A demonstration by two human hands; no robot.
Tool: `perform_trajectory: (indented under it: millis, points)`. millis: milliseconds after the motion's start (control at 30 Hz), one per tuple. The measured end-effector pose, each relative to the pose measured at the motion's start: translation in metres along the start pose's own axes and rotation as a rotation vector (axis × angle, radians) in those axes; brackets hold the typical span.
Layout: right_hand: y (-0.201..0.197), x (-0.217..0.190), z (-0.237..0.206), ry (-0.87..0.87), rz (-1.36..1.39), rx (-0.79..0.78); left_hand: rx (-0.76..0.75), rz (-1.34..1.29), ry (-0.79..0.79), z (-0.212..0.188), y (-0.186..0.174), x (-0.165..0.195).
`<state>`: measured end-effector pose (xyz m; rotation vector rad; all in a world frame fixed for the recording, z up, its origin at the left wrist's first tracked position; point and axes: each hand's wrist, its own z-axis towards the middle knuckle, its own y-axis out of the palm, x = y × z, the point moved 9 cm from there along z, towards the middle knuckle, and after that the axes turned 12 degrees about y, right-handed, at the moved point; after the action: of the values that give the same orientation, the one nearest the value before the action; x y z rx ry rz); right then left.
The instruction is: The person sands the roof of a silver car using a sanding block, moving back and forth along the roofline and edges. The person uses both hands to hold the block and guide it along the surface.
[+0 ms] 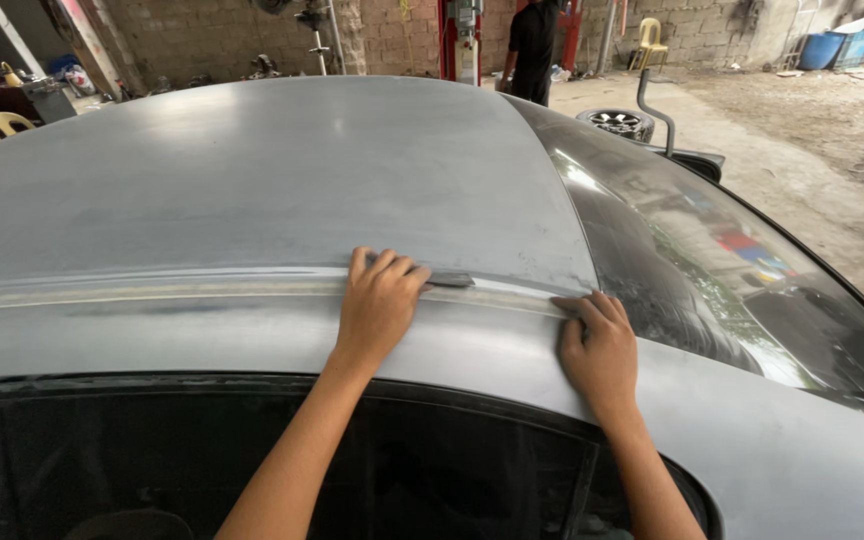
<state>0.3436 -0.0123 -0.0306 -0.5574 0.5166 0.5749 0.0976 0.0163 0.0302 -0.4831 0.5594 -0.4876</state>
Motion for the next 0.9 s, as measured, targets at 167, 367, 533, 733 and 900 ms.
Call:
perform_trajectory:
  millis: [167, 367, 533, 733, 900]
  points:
    - [-0.001, -0.002, -0.001, 0.006, -0.004, -0.010, -0.006, -0.106, -0.039, -0.012, -0.004, -0.011]
    - [-0.004, -0.002, -0.001, 0.010, 0.006, -0.007, -0.066, -0.075, -0.074, -0.015, 0.009, -0.029]
    - [-0.005, -0.002, 0.000, -0.004, -0.001, -0.003, -0.023, -0.015, -0.026, -0.005, 0.009, -0.016]
    - [-0.004, -0.003, -0.004, -0.009, 0.005, -0.008, -0.080, -0.085, -0.024, 0.000, 0.026, 0.002]
    - [-0.004, -0.007, -0.005, -0.009, 0.001, 0.011, -0.090, -0.086, -0.036, 0.000, 0.025, -0.005]
